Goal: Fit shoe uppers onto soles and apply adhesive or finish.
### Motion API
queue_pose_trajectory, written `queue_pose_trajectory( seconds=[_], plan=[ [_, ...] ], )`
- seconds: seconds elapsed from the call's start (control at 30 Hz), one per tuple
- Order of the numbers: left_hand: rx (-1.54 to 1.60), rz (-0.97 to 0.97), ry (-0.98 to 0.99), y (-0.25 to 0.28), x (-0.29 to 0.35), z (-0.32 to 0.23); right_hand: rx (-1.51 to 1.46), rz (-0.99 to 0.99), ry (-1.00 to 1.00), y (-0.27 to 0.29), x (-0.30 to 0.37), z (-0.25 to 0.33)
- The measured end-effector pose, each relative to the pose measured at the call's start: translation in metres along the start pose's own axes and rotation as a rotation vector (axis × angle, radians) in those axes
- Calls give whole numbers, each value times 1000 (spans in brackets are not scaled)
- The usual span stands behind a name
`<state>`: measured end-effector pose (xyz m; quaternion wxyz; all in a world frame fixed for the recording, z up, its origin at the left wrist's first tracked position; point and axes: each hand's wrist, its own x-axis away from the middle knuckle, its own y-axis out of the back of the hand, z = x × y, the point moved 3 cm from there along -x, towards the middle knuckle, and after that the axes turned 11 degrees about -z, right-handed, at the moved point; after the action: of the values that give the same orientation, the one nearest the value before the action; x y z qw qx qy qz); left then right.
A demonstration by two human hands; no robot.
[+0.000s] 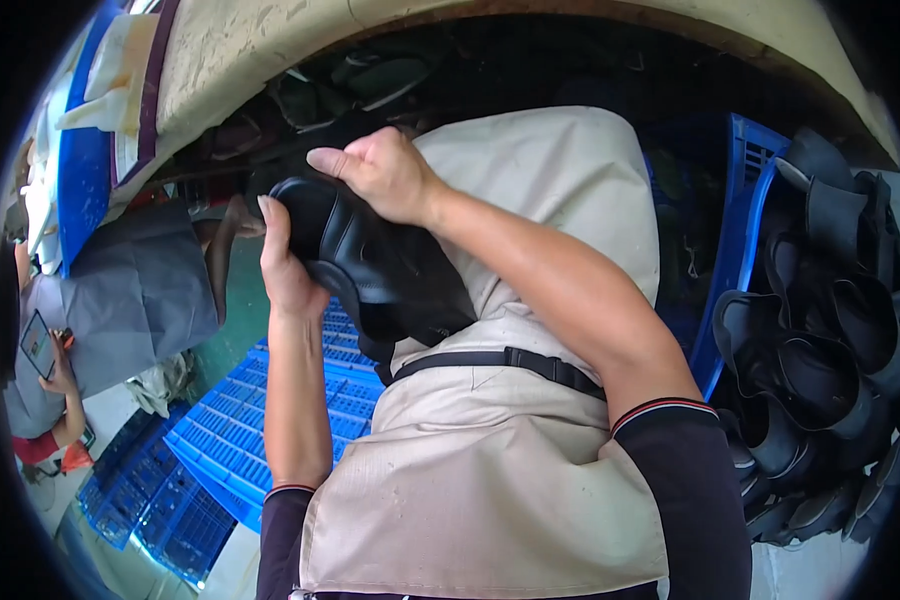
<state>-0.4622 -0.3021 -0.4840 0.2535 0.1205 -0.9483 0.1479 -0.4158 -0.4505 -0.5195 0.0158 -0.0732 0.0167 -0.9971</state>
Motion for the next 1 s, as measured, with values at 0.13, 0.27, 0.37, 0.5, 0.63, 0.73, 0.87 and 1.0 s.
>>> queue_pose_trajectory(
  seconds=[0.13, 0.27, 0.37, 0.5, 0.63, 0.73, 0.87, 1.0],
  plan=[
    [88, -64, 70, 5, 2, 0, 178, -20, 9, 7, 4, 7],
    [106, 14, 60, 3, 2, 1, -45, -45, -6, 12, 13, 2],
    [191, 42, 106, 3, 0, 1, 5, -97, -7, 4, 20, -5],
    [295, 64, 139, 3, -6, 2, 64, -131, 13, 5, 21, -2],
    [348, 93, 129, 1, -16, 1, 115, -127, 69, 16, 25, 10],
    [444, 395, 76, 5, -30, -16, 295, -62, -31, 12, 27, 23],
    [425, 390, 77, 30, -42, -31, 298, 58, -106, 23, 42, 42],
    [400, 339, 157, 47, -55, -23, 156, 362, -335, 22, 60, 39]
  ],
)
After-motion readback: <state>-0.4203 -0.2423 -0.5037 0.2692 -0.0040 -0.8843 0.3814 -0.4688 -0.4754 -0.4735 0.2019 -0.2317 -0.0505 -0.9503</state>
